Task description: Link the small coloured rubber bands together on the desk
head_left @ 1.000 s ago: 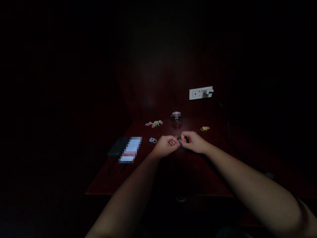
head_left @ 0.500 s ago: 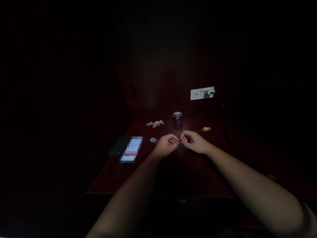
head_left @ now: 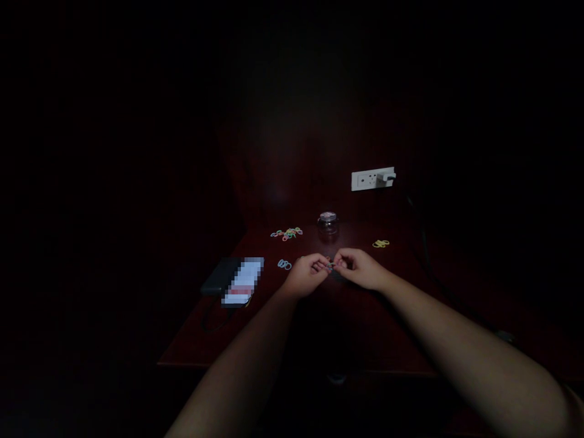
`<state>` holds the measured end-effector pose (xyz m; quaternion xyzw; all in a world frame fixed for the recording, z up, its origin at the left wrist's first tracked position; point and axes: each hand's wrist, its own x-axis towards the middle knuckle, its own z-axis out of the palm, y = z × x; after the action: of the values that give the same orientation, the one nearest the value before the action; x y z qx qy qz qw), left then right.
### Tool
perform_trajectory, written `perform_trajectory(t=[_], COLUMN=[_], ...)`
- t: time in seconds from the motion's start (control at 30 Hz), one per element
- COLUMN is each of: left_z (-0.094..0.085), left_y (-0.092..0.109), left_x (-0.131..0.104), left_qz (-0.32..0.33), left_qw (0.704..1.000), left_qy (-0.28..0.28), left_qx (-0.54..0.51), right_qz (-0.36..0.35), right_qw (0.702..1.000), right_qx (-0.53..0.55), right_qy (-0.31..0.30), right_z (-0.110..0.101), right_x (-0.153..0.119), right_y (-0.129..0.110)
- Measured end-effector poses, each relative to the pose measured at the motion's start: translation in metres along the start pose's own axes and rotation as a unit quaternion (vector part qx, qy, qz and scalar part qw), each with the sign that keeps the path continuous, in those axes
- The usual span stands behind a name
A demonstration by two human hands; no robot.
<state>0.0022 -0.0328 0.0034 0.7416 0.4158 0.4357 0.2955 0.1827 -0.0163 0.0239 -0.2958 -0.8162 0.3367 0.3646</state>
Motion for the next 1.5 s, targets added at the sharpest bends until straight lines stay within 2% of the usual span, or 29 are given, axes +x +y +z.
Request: perform_trajectory(t=[0.17,0.73,0.97,1.2,1.33,1.5], left_z=[0.0,0.0,-0.001,-0.001,0.0,0.002], left_y=[0.001,0.003,0.008,0.01,0.007,0.004], left_x=[0.001,-0.001,-0.001,0.0,0.0,0.001], left_qz=[0.003,-0.017,0.009,0.004,0.002,-0.001], left_qw=[1.0,0.999,1.0,1.0,1.0,0.998], left_qy=[-0.007,0.027,0.006,0.017,0.022,0.036], left_qx=[-0.003,0.014,0.011,0.014,-0.021,-0.047], right_qz=[-0.002,-0.012,-0.017,-0.029,-0.044,-0.053], right_qw=[1.0,1.0,1.0,0.999,0.999,0.998], right_qx=[0.001,-0.006,-0.019,-0.034,-0.001,0.043], right_qy=[0.004,0.004,0.001,0.013,0.023,0.004], right_z=[-0.001,-0.002,-0.002,-0.003,-0.002,0.0], right_x=[0.0,-0.001,-0.001,0.0,0.0,-0.001], right_y=[0.001,-0.001,0.001,-0.002,0.001,0.007])
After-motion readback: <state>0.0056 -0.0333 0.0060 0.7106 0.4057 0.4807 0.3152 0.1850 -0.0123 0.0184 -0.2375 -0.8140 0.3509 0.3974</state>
